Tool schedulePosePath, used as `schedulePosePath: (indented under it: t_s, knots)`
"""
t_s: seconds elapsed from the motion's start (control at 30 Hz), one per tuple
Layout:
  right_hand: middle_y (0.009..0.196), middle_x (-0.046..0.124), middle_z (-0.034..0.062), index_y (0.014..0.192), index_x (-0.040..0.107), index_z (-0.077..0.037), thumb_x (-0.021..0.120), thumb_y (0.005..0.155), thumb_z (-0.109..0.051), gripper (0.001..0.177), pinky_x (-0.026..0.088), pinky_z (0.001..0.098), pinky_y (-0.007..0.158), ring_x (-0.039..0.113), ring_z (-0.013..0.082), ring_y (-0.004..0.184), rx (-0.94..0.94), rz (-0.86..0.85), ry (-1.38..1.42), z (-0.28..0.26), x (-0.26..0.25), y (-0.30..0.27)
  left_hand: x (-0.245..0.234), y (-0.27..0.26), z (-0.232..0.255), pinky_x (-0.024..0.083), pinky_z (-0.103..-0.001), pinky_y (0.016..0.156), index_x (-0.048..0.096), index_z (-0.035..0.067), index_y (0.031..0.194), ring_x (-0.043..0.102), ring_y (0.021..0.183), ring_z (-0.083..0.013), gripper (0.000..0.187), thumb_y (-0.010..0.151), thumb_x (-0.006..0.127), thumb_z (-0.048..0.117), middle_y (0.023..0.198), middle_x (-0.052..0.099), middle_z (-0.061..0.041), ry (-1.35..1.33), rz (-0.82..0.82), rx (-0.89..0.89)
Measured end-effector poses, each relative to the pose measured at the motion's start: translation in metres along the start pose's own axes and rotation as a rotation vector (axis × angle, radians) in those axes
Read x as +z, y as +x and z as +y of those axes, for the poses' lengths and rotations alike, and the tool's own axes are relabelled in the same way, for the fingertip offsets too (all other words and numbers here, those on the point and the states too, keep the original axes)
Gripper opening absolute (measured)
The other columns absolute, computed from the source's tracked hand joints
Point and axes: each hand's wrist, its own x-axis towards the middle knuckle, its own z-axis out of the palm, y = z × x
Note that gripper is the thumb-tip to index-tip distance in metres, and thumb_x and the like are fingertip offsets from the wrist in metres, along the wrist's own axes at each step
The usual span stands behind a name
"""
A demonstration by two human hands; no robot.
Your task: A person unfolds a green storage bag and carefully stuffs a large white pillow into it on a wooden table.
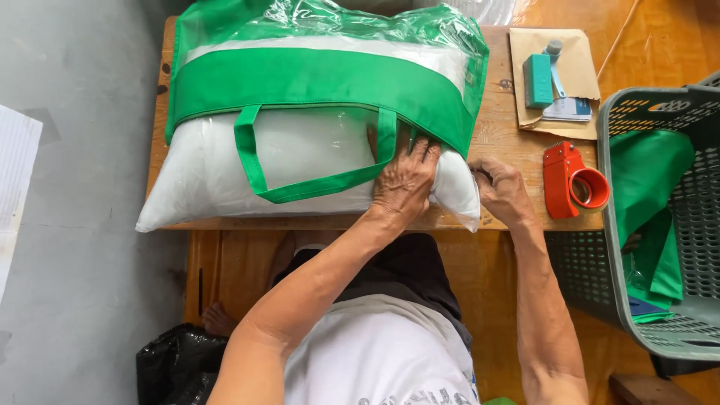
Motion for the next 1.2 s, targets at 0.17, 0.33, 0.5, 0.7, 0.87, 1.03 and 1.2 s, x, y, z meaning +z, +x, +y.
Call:
schedulePosePath:
  t_s: [0.17, 0.33, 0.5, 0.7, 0.87, 1.03, 1.2]
  knots:
    - [0.099, 0.071, 0.0145, 0.115, 0.075, -0.008, 0.058, 0.102, -0.006, 0.022, 0.055, 0.0387, 0.085, 0.065, 0.0164, 0.094, 0.143, 0.097, 0.175, -0.001, 0.011, -0.016, -0.009, 0.001, 0.007, 0.048, -0.055, 0.106, 0.049, 0.013, 0.144, 0.05, 0.134, -0.0382, 0.103, 0.05, 0.09, 0.017, 0.144, 0.05, -0.011, 0.08, -0.005, 0.115]
    - [0.116, 0.068, 0.021, 0.126, 0.069, -0.003, 0.053, 0.113, -0.044, 0.046, 0.051, 0.0438, 0.095, 0.062, 0.0248, 0.105, 0.256, 0.317, 0.255, -0.041, 0.031, -0.052, 0.0, -0.003, 0.007, 0.038, -0.064, 0.112, 0.044, 0.018, 0.153, 0.043, 0.144, -0.035, 0.121, 0.045, 0.097, 0.029, 0.152, 0.048, -0.009, 0.15, 0.05, 0.176]
    - [0.122, 0.063, 0.0242, 0.13, 0.068, 0.002, 0.06, 0.111, -0.028, 0.036, 0.048, 0.0506, 0.1, 0.062, 0.0446, 0.116, -0.178, 0.435, -0.245, -0.029, 0.044, -0.059, 0.01, -0.013, 0.006, 0.034, -0.064, 0.116, 0.038, 0.018, 0.159, 0.038, 0.151, -0.0324, 0.126, 0.048, 0.097, 0.029, 0.16, 0.042, -0.008, 0.14, 0.143, 0.193]
    - [0.127, 0.063, 0.0215, 0.132, 0.067, 0.002, 0.076, 0.101, -0.021, 0.04, 0.049, 0.0499, 0.102, 0.062, 0.0426, 0.121, -0.428, 0.405, -0.189, -0.081, 0.025, -0.006, -0.022, -0.026, 0.011, 0.038, -0.061, 0.12, 0.044, 0.006, 0.155, 0.029, 0.155, -0.045, 0.143, 0.029, 0.103, 0.039, 0.165, 0.032, -0.024, -0.008, 0.163, 0.192]
    - [0.131, 0.059, 0.0174, 0.138, 0.063, -0.003, 0.076, 0.1, -0.022, 0.044, 0.047, 0.0517, 0.099, 0.06, 0.0408, 0.119, -0.502, 0.371, -0.25, -0.085, 0.056, 0.04, -0.065, -0.05, -0.02, 0.017, -0.083, 0.111, 0.04, 0.016, 0.16, 0.022, 0.154, -0.0483, 0.148, 0.03, 0.1, 0.05, 0.166, 0.031, -0.023, 0.273, 0.099, 0.052]
    - [0.115, 0.066, 0.0122, 0.123, 0.075, -0.009, 0.076, 0.101, -0.013, 0.023, 0.043, 0.0513, 0.086, 0.059, 0.036, 0.103, -0.463, 0.381, -0.394, -0.101, 0.063, 0.051, -0.1, -0.048, -0.046, 0.034, -0.063, 0.115, 0.055, 0.03, 0.157, 0.039, 0.148, -0.0362, 0.045, 0.112, 0.06, 0.035, 0.162, 0.036, -0.013, 0.568, 0.162, 0.013]
    - [0.102, 0.065, 0.0143, 0.104, 0.069, 0.0, 0.06, 0.107, 0.0, 0.01, 0.045, 0.0446, 0.084, 0.059, 0.0328, 0.093, -0.614, 0.388, -0.162, -0.106, 0.06, 0.051, -0.077, -0.039, -0.052, 0.023, -0.077, 0.111, 0.047, 0.032, 0.157, 0.033, 0.15, -0.0407, 0.132, 0.048, 0.082, 0.097, 0.163, 0.039, -0.01, 0.376, -0.02, -0.007]
